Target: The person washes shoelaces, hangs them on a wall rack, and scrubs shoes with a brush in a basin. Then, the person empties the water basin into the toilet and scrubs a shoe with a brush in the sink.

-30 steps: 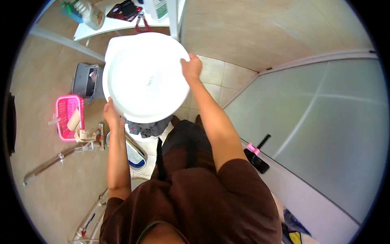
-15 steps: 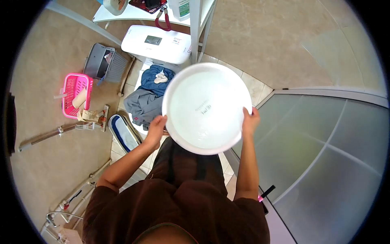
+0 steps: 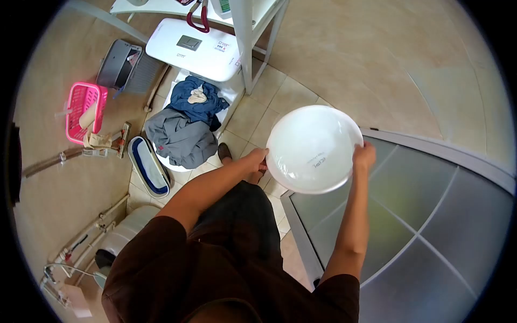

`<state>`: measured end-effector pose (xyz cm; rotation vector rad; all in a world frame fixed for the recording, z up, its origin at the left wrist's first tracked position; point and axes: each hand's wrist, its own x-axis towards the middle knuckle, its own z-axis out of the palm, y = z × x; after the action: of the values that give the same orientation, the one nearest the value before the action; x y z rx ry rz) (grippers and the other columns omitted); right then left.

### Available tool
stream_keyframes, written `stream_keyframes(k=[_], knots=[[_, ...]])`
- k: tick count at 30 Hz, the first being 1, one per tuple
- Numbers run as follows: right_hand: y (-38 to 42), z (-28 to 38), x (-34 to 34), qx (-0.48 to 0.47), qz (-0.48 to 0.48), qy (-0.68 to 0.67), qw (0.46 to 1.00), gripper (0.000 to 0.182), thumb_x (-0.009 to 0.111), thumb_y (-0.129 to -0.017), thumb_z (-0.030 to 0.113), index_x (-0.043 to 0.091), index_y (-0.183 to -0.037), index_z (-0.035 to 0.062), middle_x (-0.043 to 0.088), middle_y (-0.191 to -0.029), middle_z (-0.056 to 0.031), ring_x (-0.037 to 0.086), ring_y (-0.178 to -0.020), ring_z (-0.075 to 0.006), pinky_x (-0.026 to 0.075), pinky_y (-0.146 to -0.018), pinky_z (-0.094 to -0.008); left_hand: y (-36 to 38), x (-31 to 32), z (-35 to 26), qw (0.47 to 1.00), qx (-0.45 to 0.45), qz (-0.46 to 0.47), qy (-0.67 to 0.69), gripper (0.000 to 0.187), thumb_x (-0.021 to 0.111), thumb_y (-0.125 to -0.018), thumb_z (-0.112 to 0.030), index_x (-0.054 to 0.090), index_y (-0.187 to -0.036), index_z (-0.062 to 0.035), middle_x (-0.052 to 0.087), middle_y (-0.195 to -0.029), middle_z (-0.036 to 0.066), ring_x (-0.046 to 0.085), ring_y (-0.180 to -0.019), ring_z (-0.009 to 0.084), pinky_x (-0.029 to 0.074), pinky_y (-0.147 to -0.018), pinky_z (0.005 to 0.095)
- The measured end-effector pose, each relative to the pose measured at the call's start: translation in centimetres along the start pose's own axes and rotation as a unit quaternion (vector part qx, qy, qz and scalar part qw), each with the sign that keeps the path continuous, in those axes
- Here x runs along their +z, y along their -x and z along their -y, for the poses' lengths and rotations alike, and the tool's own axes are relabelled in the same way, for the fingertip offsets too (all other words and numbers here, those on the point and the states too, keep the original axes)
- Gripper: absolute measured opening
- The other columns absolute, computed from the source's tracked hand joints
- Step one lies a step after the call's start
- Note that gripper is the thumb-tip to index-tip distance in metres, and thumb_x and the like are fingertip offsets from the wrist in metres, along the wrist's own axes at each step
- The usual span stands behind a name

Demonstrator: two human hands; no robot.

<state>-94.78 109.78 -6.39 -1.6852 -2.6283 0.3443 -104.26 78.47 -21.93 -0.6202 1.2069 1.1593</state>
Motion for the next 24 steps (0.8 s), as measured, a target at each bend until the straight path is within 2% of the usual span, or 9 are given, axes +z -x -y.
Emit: stream_keyframes(k=[2,5,8,10,12,15,16,19,24], knots=[[-2.8,2.7,0.8,-0.010,0.012,0.031,0.999,0.024,0.067,-0.074,0.019,0.068,-0.089,-0.0003,0.068,-0.086,-0.0186,0.066,-0.082,-0.0363,0.051,-0.073,-0.0432,-3.1,0.7,-0.2,0.999,-0.004,-0.015,0.036,0.032,0.041,-0.098,-0.027,0.056,-0.109,-0.0008,0.062,-0.099,0.014,0.063,-0.077,0.0281,0.054,-0.065,0.0407],[-6.4,2.2,2.0,-0.032,0.020,0.066,0.997,0.024,0.067,-0.073,0.019,0.068,-0.088,-0.0003,0.068,-0.088,-0.0194,0.065,-0.084,-0.0373,0.051,-0.075,-0.0437,-5.3,2.3,-2.2,0.997,0.049,-0.042,0.047,0.030,0.045,-0.095,-0.025,0.059,-0.099,0.0010,0.063,-0.092,0.017,0.063,-0.075,0.0300,0.052,-0.056,0.0450],[-7.1,0.9,2.1,-0.077,-0.058,0.021,0.995,0.026,0.067,-0.074,0.020,0.067,-0.089,-0.0005,0.068,-0.086,-0.0200,0.065,-0.081,-0.0374,0.050,-0.075,-0.0444,-5.5,3.3,-5.3,0.988,0.110,-0.092,0.056,0.031,0.047,-0.093,-0.023,0.058,-0.103,0.0044,0.063,-0.093,0.020,0.063,-0.076,0.0334,0.051,-0.057,0.0484],[-6.9,1.5,1.3,-0.075,-0.086,-0.033,0.993,0.026,0.066,-0.075,0.020,0.066,-0.090,-0.0014,0.068,-0.085,-0.0196,0.065,-0.078,-0.0361,0.050,-0.073,-0.0435,-4.8,3.1,-7.6,0.982,0.153,-0.107,0.004,0.034,0.046,-0.093,-0.023,0.057,-0.108,0.0053,0.063,-0.096,0.021,0.064,-0.079,0.0344,0.052,-0.061,0.0490],[-6.9,2.3,0.7,-0.071,-0.099,-0.104,0.987,0.026,0.065,-0.077,0.020,0.065,-0.091,-0.0027,0.068,-0.082,-0.0187,0.065,-0.074,-0.0331,0.050,-0.071,-0.0414,-1.1,3.5,-9.3,0.967,0.189,-0.166,-0.030,0.033,0.045,-0.095,-0.027,0.057,-0.110,0.0009,0.063,-0.100,0.018,0.063,-0.085,0.0322,0.052,-0.069,0.0455],[-6.8,2.4,0.2,-0.068,-0.078,-0.213,0.971,0.023,0.063,-0.079,0.017,0.063,-0.089,-0.0044,0.067,-0.078,-0.0163,0.063,-0.069,-0.0265,0.049,-0.067,-0.0377,2.9,4.1,-10.8,0.925,0.263,-0.248,-0.117,0.032,0.045,-0.096,-0.029,0.057,-0.110,-0.0024,0.063,-0.103,0.019,0.062,-0.090,0.0338,0.050,-0.078,0.0435],[-6.9,1.9,0.5,-0.071,-0.072,-0.264,0.959,0.021,0.062,-0.080,0.014,0.062,-0.089,-0.0049,0.067,-0.079,-0.0140,0.061,-0.068,-0.0210,0.049,-0.065,-0.0347,3.8,4.2,-11.1,0.905,0.288,-0.273,-0.153,0.032,0.045,-0.096,-0.030,0.057,-0.108,-0.0029,0.063,-0.103,0.019,0.062,-0.091,0.0352,0.049,-0.080,0.0434],[-5.5,1.3,0.9,-0.029,-0.077,-0.370,0.926,0.020,0.062,-0.082,0.013,0.061,-0.092,-0.0048,0.065,-0.082,-0.0102,0.059,-0.069,-0.0172,0.049,-0.065,-0.0316,6.3,4.6,-11.1,0.891,0.318,-0.281,-0.159,0.033,0.045,-0.095,-0.032,0.056,-0.104,-0.0022,0.064,-0.096,0.023,0.061,-0.092,0.0399,0.048,-0.081,0.0477],[-3.5,-2.2,1.3,-0.007,-0.051,-0.429,0.902,0.019,0.061,-0.082,0.010,0.061,-0.093,-0.0057,0.065,-0.085,-0.0104,0.060,-0.072,-0.0178,0.050,-0.067,-0.0312,8.1,4.9,-9.3,0.893,0.311,-0.266,-0.186,0.031,0.049,-0.093,-0.031,0.056,-0.102,-0.0020,0.064,-0.096,0.022,0.060,-0.092,0.0399,0.046,-0.081,0.0472]])
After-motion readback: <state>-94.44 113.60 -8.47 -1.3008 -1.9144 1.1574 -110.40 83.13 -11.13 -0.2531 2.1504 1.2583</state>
